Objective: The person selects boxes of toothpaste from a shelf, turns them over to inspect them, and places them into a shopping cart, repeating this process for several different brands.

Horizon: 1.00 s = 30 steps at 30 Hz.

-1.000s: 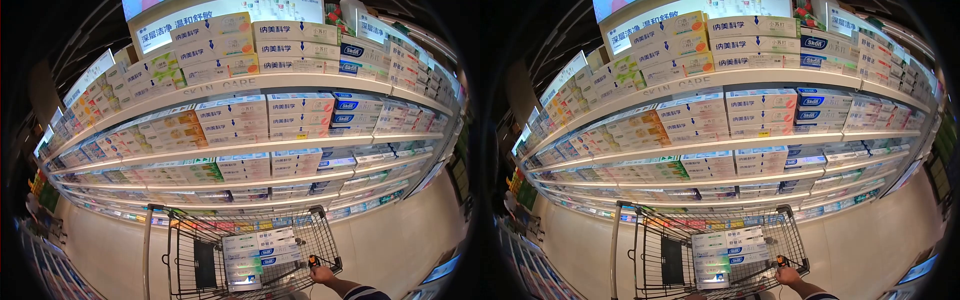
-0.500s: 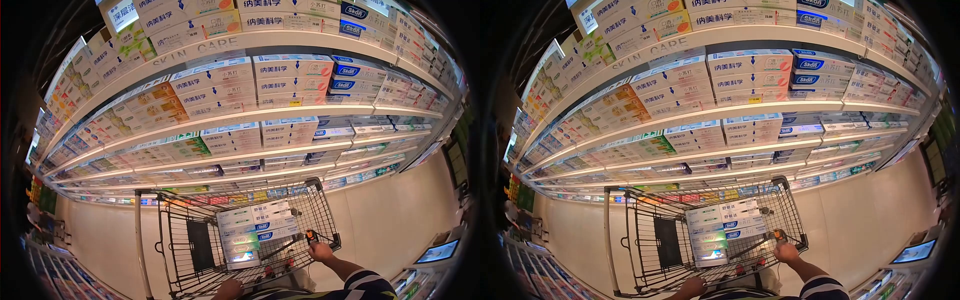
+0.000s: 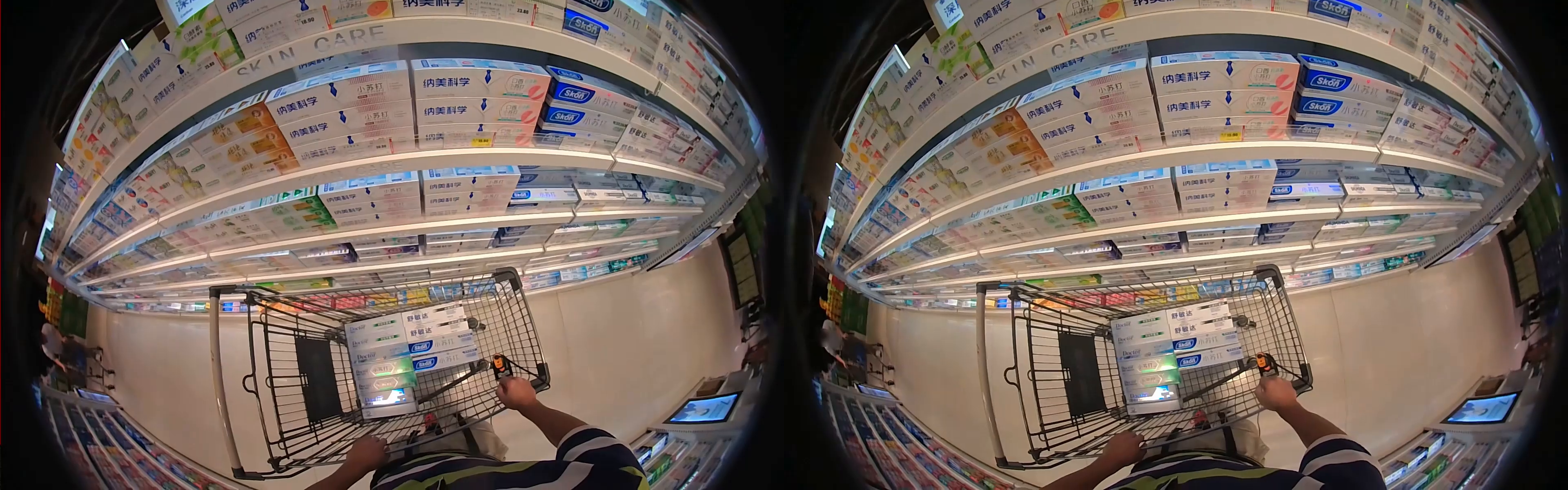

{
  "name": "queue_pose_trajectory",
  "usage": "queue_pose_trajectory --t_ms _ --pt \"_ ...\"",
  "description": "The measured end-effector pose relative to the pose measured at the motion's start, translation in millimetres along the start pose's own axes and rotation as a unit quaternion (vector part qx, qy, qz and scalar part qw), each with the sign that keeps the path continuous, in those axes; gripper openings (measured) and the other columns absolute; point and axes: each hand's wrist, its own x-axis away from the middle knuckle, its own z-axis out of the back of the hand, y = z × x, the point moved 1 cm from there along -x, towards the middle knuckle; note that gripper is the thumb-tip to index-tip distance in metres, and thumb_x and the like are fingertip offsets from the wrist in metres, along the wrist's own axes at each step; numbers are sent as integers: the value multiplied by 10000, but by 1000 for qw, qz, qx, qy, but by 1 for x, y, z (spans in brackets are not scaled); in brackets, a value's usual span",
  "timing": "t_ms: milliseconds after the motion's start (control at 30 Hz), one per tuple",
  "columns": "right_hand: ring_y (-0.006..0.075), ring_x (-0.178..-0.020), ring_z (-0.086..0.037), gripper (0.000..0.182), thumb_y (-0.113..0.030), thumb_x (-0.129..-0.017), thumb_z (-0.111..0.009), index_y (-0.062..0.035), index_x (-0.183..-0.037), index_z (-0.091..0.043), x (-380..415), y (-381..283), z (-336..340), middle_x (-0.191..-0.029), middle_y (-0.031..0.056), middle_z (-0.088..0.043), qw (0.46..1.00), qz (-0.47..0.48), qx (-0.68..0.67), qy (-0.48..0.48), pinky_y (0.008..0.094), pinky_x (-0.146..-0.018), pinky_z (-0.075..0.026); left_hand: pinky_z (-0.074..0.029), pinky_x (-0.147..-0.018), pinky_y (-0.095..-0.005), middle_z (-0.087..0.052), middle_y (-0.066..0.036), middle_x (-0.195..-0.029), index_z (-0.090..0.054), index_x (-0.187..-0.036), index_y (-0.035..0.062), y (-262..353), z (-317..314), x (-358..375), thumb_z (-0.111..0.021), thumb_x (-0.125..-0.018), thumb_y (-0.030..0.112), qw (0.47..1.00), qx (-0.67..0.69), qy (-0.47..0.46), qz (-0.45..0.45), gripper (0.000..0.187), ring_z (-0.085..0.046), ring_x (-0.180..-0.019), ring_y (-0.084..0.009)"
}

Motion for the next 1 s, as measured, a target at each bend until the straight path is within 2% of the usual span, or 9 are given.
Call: queue_pose_trajectory --t_ms 267,333,400,500,667,733,833,933,1000 --pt "349 -675 -635 185 -224 -762 -551 -59 -730 -628 1 2 -2 -693 171 -636 999 4 -8 45 451 -649 -519 -503 -754 -427 -638 -125 -871 -636 -917 79 4 3 2 -611 -787 308 1000 -7 5 7 265 -604 -881 -309" --pt "348 -664 -632 185 -227 -760 -557 -58 -729 -625 2 2 -2 -689 168 -635 997 37 -25 64 443 -636 -517 -490 -824 -412 -643 -120 -953 -633 -961 71 6 7 2 -565 -804 311 999 -13 -26 24 295 -587 -980 -278" --pt "348 -661 -631 193 -236 -762 -561 -57 -724 -622 2 2 -2 -684 167 -634 997 32 -34 66 450 -634 -513 -490 -828 -414 -640 -114 -970 -630 -968 69 4 4 3 -564 -802 311 999 -9 -31 23 301 -583 -989 -279" --pt "354 -669 -629 213 -259 -774 -549 -61 -743 -625 1 1 -1 -677 166 -634 998 20 -25 47 466 -654 -509 -498 -760 -427 -639 -139 -862 -638 -915 75 -2 -3 1 -637 -754 287 999 13 33 9 265 -605 -876 -312" --pt "369 -679 -625 225 -266 -783 -529 -65 -751 -625 1 2 -4 -679 168 -636 998 24 -16 57 477 -667 -506 -493 -769 -443 -638 -149 -848 -642 -939 74 3 5 2 -638 -739 296 1000 5 18 12 299 -604 -883 -332" --pt "354 -689 -624 211 -268 -773 -550 -69 -741 -610 1 2 -3 -692 155 -636 998 23 -7 61 461 -655 -500 -493 -763 -445 -638 -149 -844 -635 -926 76 8 14 3 -625 -750 303 999 10 0 48 288 -607 -878 -334" --pt "356 -696 -624 220 -281 -774 -547 -69 -752 -605 1 1 -2 -697 159 -637 997 21 -13 68 460 -666 -499 -493 -754 -449 -636 -156 -839 -623 -912 70 5 9 3 -612 -756 304 999 15 32 22 282 -608 -862 -343" --pt "358 -705 -624 227 -288 -783 -541 -70 -762 -604 4 -1 2 -705 165 -637 998 14 -15 59 465 -669 -497 -492 -751 -455 -634 -168 -845 -610 -898 58 7 9 0 -603 -760 297 999 -8 -11 52 276 -605 -862 -353" --pt "351 -707 -632 229 -267 -797 -518 -65 -775 -623 5 -5 7 -703 171 -642 998 12 -20 59 468 -663 -503 -491 -754 -457 -633 -175 -849 -613 -909 56 5 6 0 -599 -760 291 999 -8 -3 42 278 -603 -869 -354"
